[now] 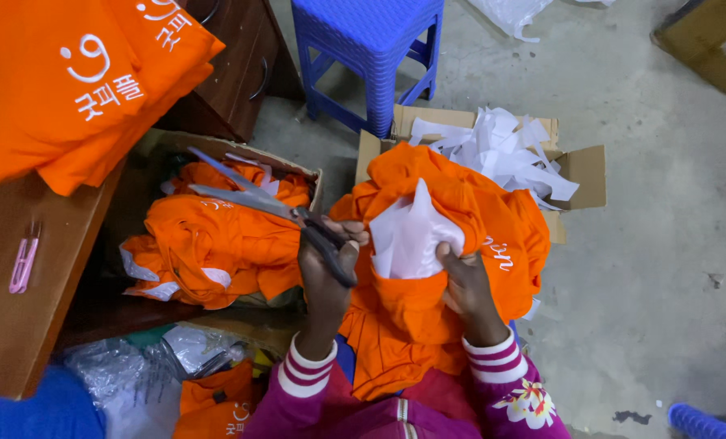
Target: The person uses a pair of scissors to cut white paper strips into smaller pieces. The person holds the paper with one hand and cuts with the other, repeatedly trimming the strips over a pile of orange t-shirts.
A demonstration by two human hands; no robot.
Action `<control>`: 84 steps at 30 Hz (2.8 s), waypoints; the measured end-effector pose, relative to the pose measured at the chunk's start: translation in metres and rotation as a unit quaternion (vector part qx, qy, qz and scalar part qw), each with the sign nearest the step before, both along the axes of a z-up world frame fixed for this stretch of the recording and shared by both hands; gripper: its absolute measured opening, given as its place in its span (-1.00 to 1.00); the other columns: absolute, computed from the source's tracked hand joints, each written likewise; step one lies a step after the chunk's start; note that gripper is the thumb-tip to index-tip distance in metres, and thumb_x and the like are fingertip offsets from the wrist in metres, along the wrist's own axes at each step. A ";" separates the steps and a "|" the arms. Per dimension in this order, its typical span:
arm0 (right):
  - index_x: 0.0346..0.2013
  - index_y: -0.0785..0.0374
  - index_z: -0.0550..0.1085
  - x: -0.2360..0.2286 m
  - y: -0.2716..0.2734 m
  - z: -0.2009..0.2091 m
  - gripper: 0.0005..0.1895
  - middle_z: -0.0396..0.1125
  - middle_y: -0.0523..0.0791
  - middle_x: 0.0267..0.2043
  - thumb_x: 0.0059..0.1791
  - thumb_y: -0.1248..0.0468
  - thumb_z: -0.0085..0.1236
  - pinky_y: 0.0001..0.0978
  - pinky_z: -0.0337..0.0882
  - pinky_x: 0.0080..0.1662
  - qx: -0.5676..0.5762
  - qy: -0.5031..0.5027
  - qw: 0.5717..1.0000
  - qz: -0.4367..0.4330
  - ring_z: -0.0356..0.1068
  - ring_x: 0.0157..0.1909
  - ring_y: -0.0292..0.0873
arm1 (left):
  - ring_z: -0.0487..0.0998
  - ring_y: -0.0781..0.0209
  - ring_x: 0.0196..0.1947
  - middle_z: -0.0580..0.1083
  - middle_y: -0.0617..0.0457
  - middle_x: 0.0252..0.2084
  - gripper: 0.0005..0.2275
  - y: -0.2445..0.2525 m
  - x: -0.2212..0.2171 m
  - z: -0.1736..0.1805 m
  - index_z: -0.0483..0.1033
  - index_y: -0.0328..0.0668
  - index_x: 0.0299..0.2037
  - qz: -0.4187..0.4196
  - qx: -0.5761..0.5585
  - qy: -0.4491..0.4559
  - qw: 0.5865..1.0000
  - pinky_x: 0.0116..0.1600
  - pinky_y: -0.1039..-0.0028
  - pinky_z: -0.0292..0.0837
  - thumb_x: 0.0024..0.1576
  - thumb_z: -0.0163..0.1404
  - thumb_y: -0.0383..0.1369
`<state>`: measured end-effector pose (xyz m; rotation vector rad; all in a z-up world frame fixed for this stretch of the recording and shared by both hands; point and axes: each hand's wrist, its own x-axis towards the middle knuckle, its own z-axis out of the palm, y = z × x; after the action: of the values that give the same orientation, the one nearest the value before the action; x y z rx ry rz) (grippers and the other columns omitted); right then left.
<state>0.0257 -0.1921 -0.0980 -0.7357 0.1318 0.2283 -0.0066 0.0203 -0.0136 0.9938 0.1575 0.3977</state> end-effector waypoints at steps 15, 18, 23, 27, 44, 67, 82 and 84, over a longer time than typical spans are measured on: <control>0.17 0.18 0.50 0.033 0.056 0.163 -0.51 0.50 -0.05 0.18 0.14 -0.10 0.05 0.04 0.34 0.38 0.188 0.026 0.981 -0.028 0.52 0.19 -0.01 | 0.45 0.26 -0.47 0.32 0.10 -0.47 -0.67 -0.045 -0.036 0.001 0.39 -0.22 -0.02 -0.191 0.226 0.215 0.931 -0.40 0.52 0.30 0.01 0.13 -0.53; 0.39 0.13 0.38 0.042 0.036 0.090 -0.32 0.37 0.07 0.36 0.05 -0.11 0.15 0.34 0.23 0.42 0.221 0.058 0.973 0.020 0.38 0.35 0.20 | 0.44 0.38 -0.42 0.31 0.24 -0.43 -0.60 -0.048 -0.022 -0.005 0.39 -0.15 -0.05 -0.203 0.066 0.178 0.961 -0.32 0.65 0.31 -0.09 0.23 -0.52; 0.61 -0.13 -0.05 0.019 -0.003 0.143 0.54 0.13 -0.09 0.22 -0.52 0.24 0.69 -0.02 0.26 0.33 -0.342 -0.083 0.925 0.144 0.23 0.03 -0.21 | 0.35 0.55 -0.67 0.32 0.28 -0.61 -0.69 -0.026 -0.017 0.003 0.44 -0.33 0.03 -0.104 0.047 0.151 0.982 -0.52 0.82 0.18 0.09 0.15 -0.59; 0.51 0.13 -0.14 -0.054 0.020 0.174 0.21 0.09 0.06 0.50 -0.21 0.21 0.51 -0.07 0.36 0.37 -0.545 -0.176 0.818 0.052 0.26 0.49 0.03 | 0.02 0.46 -0.69 0.03 0.29 -0.64 -0.61 -0.034 -0.010 0.026 0.05 0.08 -0.55 -0.044 0.004 0.100 0.994 -0.53 0.47 -0.11 0.09 -0.13 -0.73; 0.05 0.30 0.54 -0.028 -0.055 0.118 -0.75 0.40 0.02 0.12 0.15 0.54 -0.01 -0.08 0.48 0.21 -0.675 -0.267 0.666 -0.170 0.45 0.19 0.13 | 0.66 0.10 -0.22 0.64 -0.09 -0.27 -0.61 -0.013 -0.020 0.154 0.58 -0.41 -0.09 0.040 -0.107 0.195 0.974 -0.05 0.27 0.62 -0.15 0.28 -0.77; -0.13 0.35 0.51 -0.012 -0.029 0.132 -0.71 0.45 -0.04 -0.35 0.22 0.19 -0.06 -0.28 0.58 -0.14 -0.275 -0.074 0.958 -0.038 0.53 -0.27 -0.21 | 0.54 -0.01 0.16 0.61 -0.20 0.02 -0.60 -0.005 -0.020 0.068 0.44 -0.44 0.09 -0.147 0.171 0.000 0.974 0.29 0.04 0.45 0.06 0.27 -0.59; 0.18 0.31 0.27 -0.071 -0.042 0.094 -0.67 0.31 0.12 0.01 0.16 0.22 -0.11 -0.02 0.43 -0.03 -0.682 -0.145 0.717 -0.009 0.34 0.00 0.21 | 0.48 0.27 -0.34 0.40 0.15 -0.36 -0.85 -0.027 -0.027 0.006 0.42 -0.12 -0.20 -0.117 -0.231 0.159 0.953 -0.18 0.45 0.37 0.07 0.00 -0.54; 0.30 0.46 0.25 -0.099 -0.044 0.085 -0.59 0.15 0.21 0.30 0.17 0.33 -0.08 -0.07 0.53 0.13 -0.677 -0.241 0.687 -0.103 0.21 0.27 0.20 | 0.49 0.23 -0.27 0.40 0.12 -0.25 -0.83 -0.028 -0.024 0.009 0.37 -0.12 -0.20 -0.141 -0.234 0.125 0.954 -0.14 0.41 0.38 0.02 -0.02 -0.54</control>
<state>-0.0734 -0.2358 -0.0125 -2.2387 -0.1663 -0.3718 -0.0309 -0.0077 -0.0046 0.5806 0.3182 -0.0354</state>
